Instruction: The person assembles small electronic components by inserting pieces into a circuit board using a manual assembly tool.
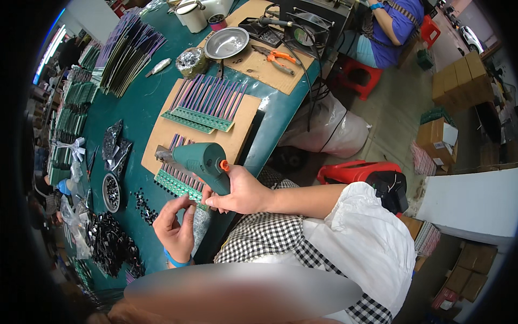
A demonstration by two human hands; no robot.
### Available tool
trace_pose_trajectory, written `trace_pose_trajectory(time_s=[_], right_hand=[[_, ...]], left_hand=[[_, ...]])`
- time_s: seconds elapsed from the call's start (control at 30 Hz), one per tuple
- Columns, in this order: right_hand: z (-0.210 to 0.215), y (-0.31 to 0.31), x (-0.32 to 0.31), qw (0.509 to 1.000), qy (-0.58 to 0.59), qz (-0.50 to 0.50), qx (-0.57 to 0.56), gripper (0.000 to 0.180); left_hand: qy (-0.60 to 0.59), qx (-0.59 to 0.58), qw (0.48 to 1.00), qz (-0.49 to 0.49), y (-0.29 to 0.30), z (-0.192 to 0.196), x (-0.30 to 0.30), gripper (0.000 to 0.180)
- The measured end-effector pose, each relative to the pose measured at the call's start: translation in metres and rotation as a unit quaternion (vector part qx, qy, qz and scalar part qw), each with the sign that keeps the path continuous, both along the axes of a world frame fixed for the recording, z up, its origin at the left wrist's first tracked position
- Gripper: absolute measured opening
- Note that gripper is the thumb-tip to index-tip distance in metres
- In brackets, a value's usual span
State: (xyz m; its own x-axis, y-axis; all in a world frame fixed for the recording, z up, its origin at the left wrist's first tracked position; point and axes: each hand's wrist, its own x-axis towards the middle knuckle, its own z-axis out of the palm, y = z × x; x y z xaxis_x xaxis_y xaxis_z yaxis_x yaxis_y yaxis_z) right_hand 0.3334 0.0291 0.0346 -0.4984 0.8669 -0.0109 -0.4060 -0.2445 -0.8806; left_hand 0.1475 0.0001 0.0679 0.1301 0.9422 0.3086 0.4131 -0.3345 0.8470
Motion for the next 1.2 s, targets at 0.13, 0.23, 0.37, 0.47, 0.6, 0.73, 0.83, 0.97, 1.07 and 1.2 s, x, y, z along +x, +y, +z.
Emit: trace_pose_trajectory(time_s=[0.13,0.23,0.37,0.47,0.6,0.73,0.83,0.97,1.07,1.2], right_hand=[[0.003,-0.002,-0.008,0.999,-0.026,-0.028,0.017,0.024],[0.001,-0.002,-0.01,0.997,-0.047,-0.047,0.04,0.023],[0.004,-0.003,-0.011,0.998,-0.06,-0.034,0.011,0.021],[0.01,-0.002,-0.007,0.997,-0.078,-0.018,-0.004,0.017],[0.004,-0.001,-0.007,0.998,-0.06,-0.032,0.001,0.017],[0.002,-0.001,-0.004,0.983,-0.141,-0.054,0.1,0.014],[0.004,0.0,0.0,0.98,-0.15,-0.048,0.119,0.009],[-0.003,0.0,0.004,0.982,-0.119,-0.035,0.142,0.011],[-0.001,0.001,0.007,0.972,-0.133,-0.019,0.19,0.016],[0.001,0.0,0.009,0.959,-0.157,0.014,0.237,0.025]], left_hand=[[0.069,0.053,0.996,-0.003,-0.003,0.0,-0.001,0.018],[0.079,0.099,0.992,-0.006,-0.002,-0.003,0.002,0.022],[0.094,0.15,0.984,-0.027,-0.002,-0.004,0.0,0.023],[0.085,0.143,0.985,-0.04,-0.002,0.0,0.002,0.024],[0.105,0.16,0.98,-0.051,-0.001,0.003,0.005,0.025],[0.128,0.165,0.976,-0.054,-0.002,0.002,0.008,0.025],[0.134,0.163,0.976,-0.051,-0.003,0.0,0.008,0.023],[0.129,0.012,0.991,-0.029,-0.006,0.001,0.005,0.015],[0.076,-0.098,0.99,-0.059,-0.009,-0.001,-0.002,0.01],[-0.011,-0.24,0.968,-0.076,-0.014,-0.007,-0.009,0.007]])
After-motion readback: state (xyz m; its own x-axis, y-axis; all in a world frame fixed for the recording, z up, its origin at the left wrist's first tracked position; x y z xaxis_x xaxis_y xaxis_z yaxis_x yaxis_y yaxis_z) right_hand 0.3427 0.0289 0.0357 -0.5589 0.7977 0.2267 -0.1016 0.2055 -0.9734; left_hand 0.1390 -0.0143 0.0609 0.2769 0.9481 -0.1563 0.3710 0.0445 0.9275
